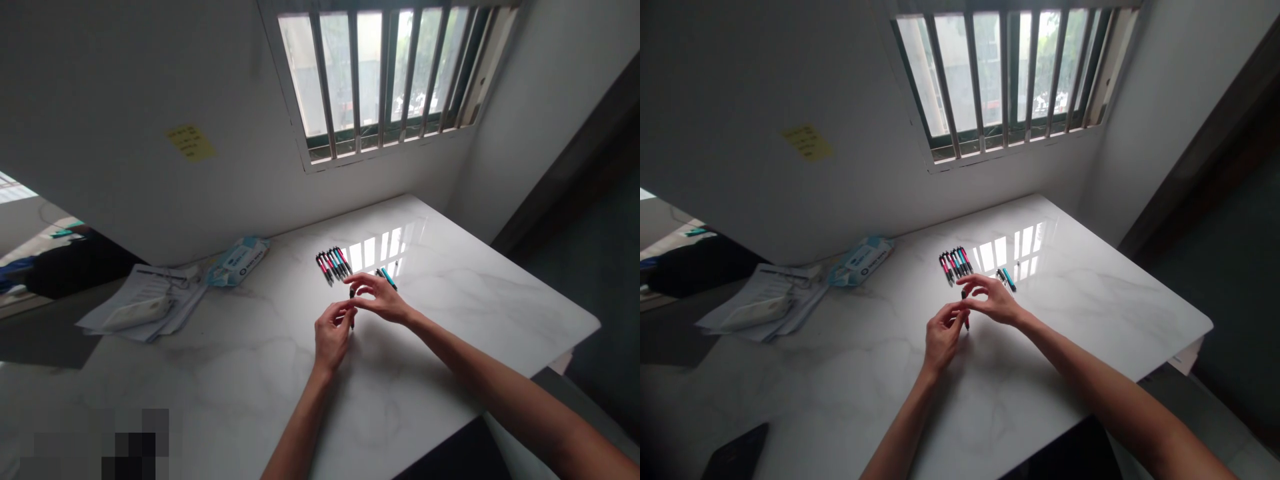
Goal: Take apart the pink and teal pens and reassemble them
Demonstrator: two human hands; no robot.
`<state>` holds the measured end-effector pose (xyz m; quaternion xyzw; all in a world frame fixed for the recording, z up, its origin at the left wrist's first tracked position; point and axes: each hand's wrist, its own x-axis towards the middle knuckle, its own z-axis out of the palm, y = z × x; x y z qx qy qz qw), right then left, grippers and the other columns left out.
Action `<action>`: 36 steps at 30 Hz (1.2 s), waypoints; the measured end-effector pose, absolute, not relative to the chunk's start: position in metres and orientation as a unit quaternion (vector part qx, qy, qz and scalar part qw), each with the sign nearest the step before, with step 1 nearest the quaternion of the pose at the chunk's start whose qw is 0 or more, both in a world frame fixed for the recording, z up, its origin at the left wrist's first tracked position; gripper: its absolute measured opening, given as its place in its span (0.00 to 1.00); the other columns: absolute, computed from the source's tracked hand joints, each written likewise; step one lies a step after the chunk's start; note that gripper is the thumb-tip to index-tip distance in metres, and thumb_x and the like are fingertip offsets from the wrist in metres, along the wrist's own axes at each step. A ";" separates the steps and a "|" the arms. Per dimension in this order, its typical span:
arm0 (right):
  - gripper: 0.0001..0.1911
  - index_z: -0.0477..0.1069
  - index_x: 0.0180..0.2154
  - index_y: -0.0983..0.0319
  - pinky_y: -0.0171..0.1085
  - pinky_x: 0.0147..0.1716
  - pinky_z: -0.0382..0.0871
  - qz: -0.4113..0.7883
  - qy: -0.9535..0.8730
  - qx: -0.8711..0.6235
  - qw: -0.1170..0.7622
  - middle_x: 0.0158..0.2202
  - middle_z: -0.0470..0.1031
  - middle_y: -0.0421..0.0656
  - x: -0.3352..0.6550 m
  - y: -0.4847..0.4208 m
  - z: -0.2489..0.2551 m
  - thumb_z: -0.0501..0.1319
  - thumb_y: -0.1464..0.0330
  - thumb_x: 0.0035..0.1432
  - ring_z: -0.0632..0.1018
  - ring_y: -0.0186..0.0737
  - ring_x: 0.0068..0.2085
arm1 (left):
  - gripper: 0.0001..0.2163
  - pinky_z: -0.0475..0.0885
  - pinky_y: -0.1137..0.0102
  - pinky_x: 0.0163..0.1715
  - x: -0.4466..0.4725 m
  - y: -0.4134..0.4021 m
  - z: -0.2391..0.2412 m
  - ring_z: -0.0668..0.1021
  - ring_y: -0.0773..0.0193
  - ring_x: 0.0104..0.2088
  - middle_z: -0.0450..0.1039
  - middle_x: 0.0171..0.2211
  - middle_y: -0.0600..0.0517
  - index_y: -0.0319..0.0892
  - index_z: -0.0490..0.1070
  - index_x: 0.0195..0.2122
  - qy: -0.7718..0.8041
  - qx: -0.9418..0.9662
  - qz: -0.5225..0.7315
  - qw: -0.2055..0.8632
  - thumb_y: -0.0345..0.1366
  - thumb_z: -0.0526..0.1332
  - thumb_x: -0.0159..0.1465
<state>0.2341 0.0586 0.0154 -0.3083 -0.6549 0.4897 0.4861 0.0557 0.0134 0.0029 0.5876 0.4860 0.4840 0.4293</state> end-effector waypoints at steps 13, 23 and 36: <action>0.24 0.75 0.59 0.55 0.51 0.59 0.73 0.435 -0.702 -0.295 0.480 0.52 0.81 0.46 0.235 0.053 0.021 0.69 0.68 0.61 0.81 0.46 0.54 | 0.13 0.81 0.67 0.37 0.056 0.012 0.001 0.83 0.59 0.37 0.81 0.39 0.47 0.43 0.83 0.43 0.480 0.588 0.500 0.418 0.47 0.68 0.66; 0.26 0.73 0.61 0.56 0.52 0.59 0.74 0.448 -0.695 -0.296 0.477 0.47 0.82 0.44 0.234 0.052 0.020 0.70 0.65 0.62 0.82 0.43 0.50 | 0.14 0.81 0.66 0.38 0.056 0.011 0.005 0.83 0.59 0.37 0.81 0.38 0.47 0.43 0.83 0.43 0.477 0.596 0.498 0.412 0.48 0.67 0.66; 0.24 0.75 0.59 0.56 0.50 0.57 0.74 0.439 -0.702 -0.298 0.475 0.47 0.82 0.44 0.235 0.052 0.021 0.70 0.65 0.61 0.82 0.43 0.48 | 0.15 0.81 0.65 0.39 0.057 0.011 0.004 0.83 0.59 0.37 0.81 0.39 0.47 0.43 0.82 0.44 0.480 0.595 0.494 0.413 0.49 0.67 0.66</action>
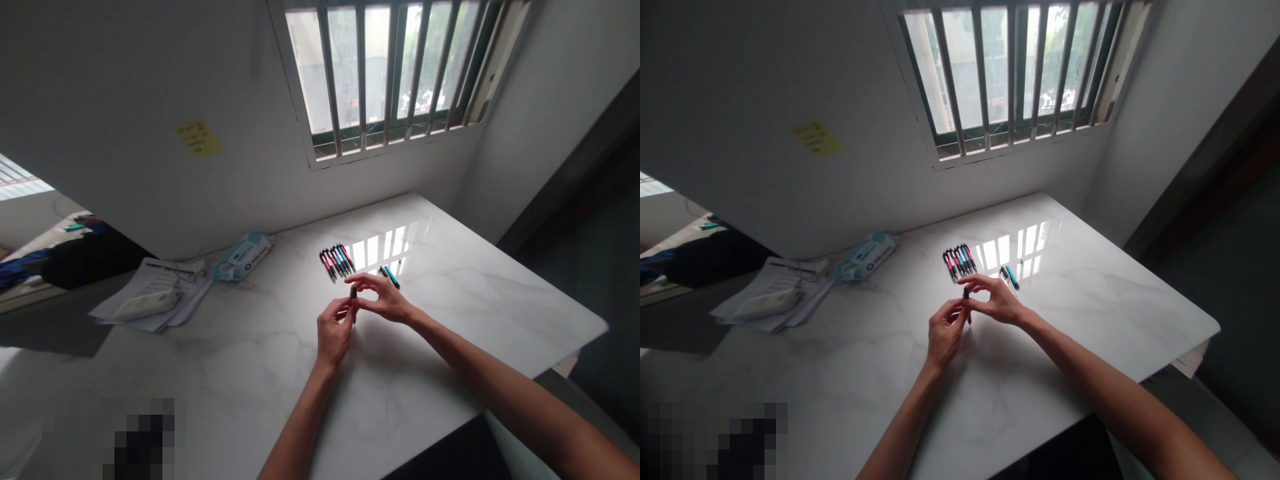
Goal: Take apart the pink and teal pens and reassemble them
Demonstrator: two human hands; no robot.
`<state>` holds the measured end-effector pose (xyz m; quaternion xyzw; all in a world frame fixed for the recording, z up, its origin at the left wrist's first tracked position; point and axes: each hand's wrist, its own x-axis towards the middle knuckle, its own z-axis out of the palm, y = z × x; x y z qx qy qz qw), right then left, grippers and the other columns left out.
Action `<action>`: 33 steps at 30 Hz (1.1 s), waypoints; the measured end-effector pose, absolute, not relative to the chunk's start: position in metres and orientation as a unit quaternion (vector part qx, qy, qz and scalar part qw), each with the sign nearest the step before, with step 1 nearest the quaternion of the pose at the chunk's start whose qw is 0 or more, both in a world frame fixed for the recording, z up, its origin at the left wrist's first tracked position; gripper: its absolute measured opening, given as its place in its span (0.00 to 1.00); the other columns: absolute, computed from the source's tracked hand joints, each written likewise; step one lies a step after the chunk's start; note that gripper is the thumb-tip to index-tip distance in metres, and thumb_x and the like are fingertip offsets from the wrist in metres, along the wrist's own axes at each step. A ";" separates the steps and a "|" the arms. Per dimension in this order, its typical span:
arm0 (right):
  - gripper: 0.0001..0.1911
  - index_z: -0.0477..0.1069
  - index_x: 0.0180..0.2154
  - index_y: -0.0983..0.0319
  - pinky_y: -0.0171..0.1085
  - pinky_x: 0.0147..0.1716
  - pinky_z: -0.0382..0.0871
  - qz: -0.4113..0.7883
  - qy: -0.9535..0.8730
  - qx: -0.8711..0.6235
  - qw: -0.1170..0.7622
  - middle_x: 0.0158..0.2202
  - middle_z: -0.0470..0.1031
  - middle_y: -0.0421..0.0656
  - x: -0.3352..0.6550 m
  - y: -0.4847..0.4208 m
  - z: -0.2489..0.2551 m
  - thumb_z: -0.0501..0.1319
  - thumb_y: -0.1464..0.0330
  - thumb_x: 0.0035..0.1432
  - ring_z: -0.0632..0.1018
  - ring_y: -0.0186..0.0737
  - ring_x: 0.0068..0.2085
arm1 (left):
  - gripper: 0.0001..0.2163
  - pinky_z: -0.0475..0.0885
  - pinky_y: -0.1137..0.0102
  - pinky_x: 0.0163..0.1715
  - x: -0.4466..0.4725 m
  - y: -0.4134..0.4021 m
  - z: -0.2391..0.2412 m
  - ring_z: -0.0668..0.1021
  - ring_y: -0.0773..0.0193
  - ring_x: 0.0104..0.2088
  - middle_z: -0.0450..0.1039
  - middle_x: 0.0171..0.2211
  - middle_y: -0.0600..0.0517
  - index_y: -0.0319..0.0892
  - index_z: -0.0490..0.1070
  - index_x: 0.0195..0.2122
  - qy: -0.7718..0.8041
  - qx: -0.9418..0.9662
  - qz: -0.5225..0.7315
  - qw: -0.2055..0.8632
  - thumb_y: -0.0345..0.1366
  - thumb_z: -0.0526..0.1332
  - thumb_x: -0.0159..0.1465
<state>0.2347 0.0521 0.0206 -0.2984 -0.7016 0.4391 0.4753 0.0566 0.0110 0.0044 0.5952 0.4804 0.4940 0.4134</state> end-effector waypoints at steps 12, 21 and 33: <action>0.24 0.76 0.55 0.57 0.49 0.53 0.76 0.470 -0.644 -0.303 0.521 0.42 0.83 0.44 0.235 0.053 0.028 0.74 0.63 0.58 0.83 0.44 0.46 | 0.14 0.80 0.65 0.42 0.055 0.011 0.006 0.82 0.59 0.39 0.81 0.40 0.47 0.43 0.83 0.45 0.473 0.603 0.488 0.418 0.48 0.67 0.67; 0.25 0.72 0.60 0.58 0.48 0.51 0.79 0.509 -0.624 -0.279 0.523 0.45 0.84 0.48 0.237 0.052 0.065 0.69 0.62 0.63 0.84 0.47 0.49 | 0.16 0.80 0.64 0.42 0.054 0.013 0.006 0.82 0.59 0.38 0.82 0.42 0.46 0.43 0.83 0.46 0.459 0.600 0.494 0.430 0.49 0.67 0.66; 0.17 0.80 0.47 0.62 0.44 0.45 0.80 0.254 -0.593 -0.512 0.567 0.44 0.84 0.49 0.336 0.102 0.056 0.69 0.60 0.60 0.85 0.47 0.43 | 0.14 0.81 0.64 0.43 0.051 0.017 -0.001 0.84 0.57 0.42 0.83 0.44 0.45 0.43 0.82 0.44 0.478 0.603 0.487 0.413 0.48 0.66 0.66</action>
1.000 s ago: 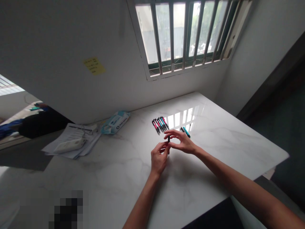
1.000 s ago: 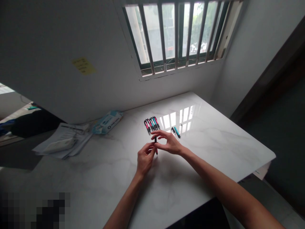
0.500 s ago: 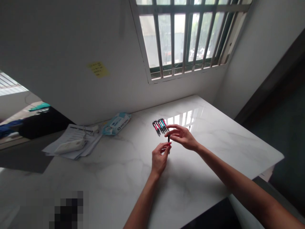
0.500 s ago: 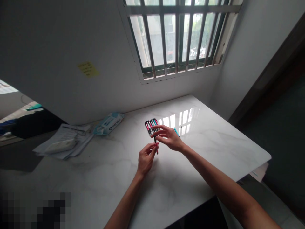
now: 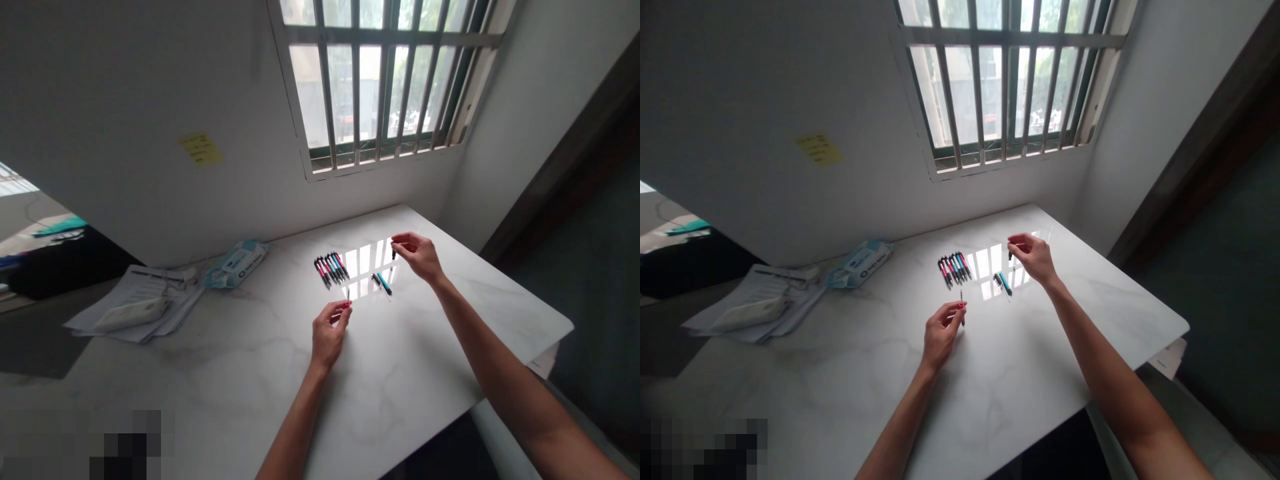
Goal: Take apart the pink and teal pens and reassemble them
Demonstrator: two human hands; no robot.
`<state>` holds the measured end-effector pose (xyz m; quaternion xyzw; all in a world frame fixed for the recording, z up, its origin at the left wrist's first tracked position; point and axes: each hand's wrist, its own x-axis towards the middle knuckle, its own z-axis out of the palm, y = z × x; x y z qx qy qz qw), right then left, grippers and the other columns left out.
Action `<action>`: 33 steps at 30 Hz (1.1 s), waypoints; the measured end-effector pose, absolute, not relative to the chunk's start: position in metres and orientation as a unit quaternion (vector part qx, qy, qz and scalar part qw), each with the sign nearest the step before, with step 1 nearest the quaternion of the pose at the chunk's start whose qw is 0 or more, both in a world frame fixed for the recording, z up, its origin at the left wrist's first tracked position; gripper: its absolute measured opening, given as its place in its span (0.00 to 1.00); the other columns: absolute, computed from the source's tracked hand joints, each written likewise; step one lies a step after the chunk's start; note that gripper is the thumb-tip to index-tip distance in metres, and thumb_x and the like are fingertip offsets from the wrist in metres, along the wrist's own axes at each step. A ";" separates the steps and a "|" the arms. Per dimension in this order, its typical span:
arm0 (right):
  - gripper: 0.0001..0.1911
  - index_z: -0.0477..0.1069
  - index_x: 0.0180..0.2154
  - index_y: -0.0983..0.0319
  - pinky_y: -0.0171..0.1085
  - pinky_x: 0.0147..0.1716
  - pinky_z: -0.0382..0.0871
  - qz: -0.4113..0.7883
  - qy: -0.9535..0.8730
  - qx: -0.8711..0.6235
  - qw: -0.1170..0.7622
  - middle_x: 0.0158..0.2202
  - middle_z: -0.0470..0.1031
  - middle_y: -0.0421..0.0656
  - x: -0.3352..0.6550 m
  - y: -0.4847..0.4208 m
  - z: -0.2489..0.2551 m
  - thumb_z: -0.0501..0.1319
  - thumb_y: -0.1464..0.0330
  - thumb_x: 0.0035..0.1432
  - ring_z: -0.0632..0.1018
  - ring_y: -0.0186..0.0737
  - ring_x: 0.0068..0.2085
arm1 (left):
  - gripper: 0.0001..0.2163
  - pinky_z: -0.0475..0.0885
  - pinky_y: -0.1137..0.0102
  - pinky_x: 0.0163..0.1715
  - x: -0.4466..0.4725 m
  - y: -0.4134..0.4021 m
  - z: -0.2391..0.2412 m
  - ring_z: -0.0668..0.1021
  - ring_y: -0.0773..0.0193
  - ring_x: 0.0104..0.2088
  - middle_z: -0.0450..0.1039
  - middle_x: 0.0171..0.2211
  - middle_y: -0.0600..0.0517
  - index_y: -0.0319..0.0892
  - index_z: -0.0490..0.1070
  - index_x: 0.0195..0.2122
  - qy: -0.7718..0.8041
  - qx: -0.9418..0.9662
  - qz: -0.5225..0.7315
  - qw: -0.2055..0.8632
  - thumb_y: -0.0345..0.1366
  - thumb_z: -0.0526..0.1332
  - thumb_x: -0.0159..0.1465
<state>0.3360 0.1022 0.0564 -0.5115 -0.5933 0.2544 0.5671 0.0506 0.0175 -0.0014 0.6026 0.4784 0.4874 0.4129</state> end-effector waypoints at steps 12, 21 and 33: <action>0.10 0.84 0.42 0.61 0.37 0.41 0.76 0.176 -0.625 -0.684 0.334 0.35 0.85 0.45 0.359 0.125 -0.032 0.66 0.72 0.59 0.84 0.41 0.35 | 0.13 0.80 0.66 0.39 0.050 0.019 -0.003 0.83 0.57 0.42 0.83 0.44 0.45 0.44 0.83 0.43 0.489 0.609 0.470 0.411 0.48 0.66 0.66; 0.11 0.82 0.45 0.60 0.35 0.41 0.75 0.183 -0.629 -0.670 0.348 0.36 0.85 0.43 0.358 0.126 -0.034 0.66 0.71 0.60 0.84 0.39 0.36 | 0.13 0.80 0.66 0.39 0.052 0.017 0.000 0.83 0.57 0.41 0.83 0.44 0.45 0.44 0.82 0.42 0.491 0.611 0.463 0.415 0.48 0.66 0.66; 0.09 0.82 0.41 0.60 0.34 0.40 0.76 0.188 -0.623 -0.661 0.374 0.34 0.85 0.42 0.352 0.127 -0.033 0.67 0.71 0.58 0.84 0.38 0.34 | 0.15 0.79 0.66 0.41 0.052 0.017 0.001 0.82 0.57 0.42 0.83 0.44 0.45 0.43 0.82 0.43 0.493 0.608 0.458 0.420 0.49 0.66 0.66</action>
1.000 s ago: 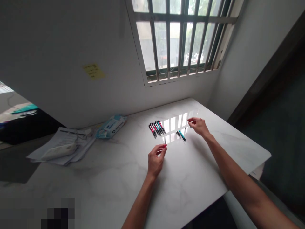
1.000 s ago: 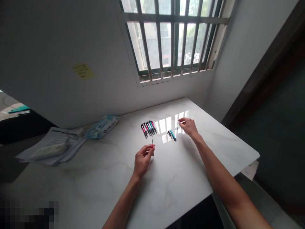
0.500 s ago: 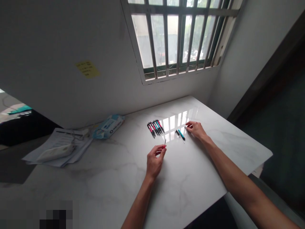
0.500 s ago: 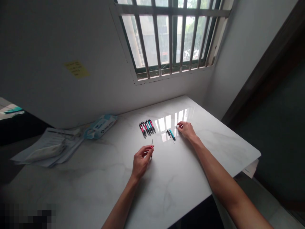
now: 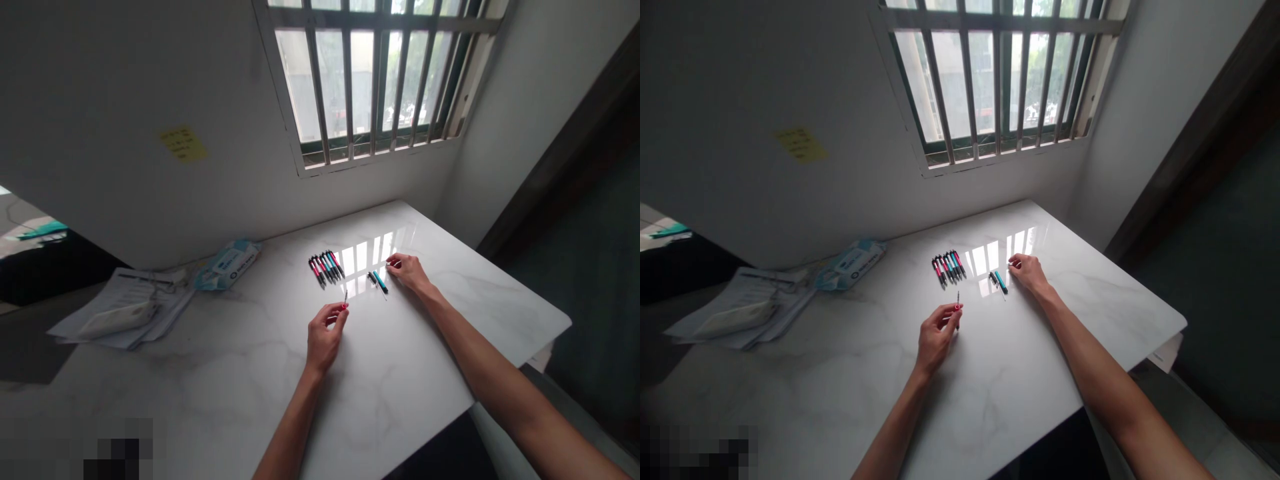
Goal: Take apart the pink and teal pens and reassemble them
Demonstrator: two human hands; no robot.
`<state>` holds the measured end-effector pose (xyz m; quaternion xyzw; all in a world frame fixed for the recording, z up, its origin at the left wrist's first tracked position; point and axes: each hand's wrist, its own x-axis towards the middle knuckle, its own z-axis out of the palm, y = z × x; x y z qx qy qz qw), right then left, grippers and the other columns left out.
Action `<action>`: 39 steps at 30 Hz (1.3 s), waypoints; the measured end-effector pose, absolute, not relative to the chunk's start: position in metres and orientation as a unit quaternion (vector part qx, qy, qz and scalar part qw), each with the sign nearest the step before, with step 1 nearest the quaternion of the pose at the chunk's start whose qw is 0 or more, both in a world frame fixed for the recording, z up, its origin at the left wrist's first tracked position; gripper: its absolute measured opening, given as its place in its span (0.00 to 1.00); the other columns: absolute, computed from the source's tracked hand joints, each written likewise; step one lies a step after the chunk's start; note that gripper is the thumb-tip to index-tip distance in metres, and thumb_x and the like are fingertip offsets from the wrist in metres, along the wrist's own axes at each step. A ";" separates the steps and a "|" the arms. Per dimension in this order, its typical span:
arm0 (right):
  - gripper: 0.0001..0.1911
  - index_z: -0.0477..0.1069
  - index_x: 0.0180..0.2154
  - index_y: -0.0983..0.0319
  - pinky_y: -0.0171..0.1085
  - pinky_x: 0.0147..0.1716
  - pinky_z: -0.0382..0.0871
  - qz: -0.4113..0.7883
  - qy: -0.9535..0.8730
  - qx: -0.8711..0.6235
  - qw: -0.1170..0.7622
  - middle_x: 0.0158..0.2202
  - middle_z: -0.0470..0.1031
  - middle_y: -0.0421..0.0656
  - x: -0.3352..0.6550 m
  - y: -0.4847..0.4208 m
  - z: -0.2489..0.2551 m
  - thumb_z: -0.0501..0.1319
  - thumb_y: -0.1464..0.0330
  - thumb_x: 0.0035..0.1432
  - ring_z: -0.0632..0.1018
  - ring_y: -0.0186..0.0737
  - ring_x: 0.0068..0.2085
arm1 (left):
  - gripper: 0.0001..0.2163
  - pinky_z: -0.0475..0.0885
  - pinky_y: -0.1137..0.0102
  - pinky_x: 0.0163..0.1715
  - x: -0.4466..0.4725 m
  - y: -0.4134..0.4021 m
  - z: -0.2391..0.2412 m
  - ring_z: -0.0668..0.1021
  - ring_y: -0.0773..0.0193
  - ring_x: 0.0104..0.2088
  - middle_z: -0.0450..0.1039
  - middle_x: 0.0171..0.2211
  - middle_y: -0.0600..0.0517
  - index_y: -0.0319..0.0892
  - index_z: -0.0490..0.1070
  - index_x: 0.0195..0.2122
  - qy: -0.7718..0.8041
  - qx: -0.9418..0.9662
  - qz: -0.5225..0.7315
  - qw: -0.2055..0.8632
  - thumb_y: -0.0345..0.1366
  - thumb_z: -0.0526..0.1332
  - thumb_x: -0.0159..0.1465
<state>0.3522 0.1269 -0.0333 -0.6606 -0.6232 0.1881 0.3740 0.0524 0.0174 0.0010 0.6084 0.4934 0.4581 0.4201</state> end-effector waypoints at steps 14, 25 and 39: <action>0.19 0.84 0.45 0.60 0.39 0.41 0.77 0.468 -0.688 -0.391 0.393 0.42 0.85 0.46 0.267 0.075 0.020 0.71 0.54 0.59 0.83 0.44 0.41 | 0.15 0.75 0.70 0.33 0.052 0.019 0.003 0.77 0.64 0.31 0.79 0.33 0.50 0.40 0.81 0.43 0.485 0.564 0.483 0.461 0.48 0.68 0.64; 0.15 0.82 0.39 0.60 0.38 0.41 0.75 0.532 -0.532 -0.382 0.537 0.42 0.84 0.46 0.237 0.060 0.026 0.72 0.55 0.57 0.82 0.42 0.42 | 0.12 0.70 0.70 0.35 0.050 0.019 -0.003 0.75 0.63 0.31 0.73 0.29 0.53 0.43 0.77 0.42 0.508 0.616 0.459 0.389 0.43 0.58 0.69; 0.13 0.85 0.41 0.61 0.42 0.45 0.79 0.441 -0.676 -0.425 0.410 0.39 0.86 0.46 0.219 0.040 0.014 0.68 0.60 0.61 0.85 0.45 0.40 | 0.18 0.66 0.73 0.28 0.040 0.026 0.001 0.71 0.68 0.27 0.77 0.32 0.51 0.40 0.80 0.42 0.494 0.509 0.537 0.456 0.50 0.71 0.60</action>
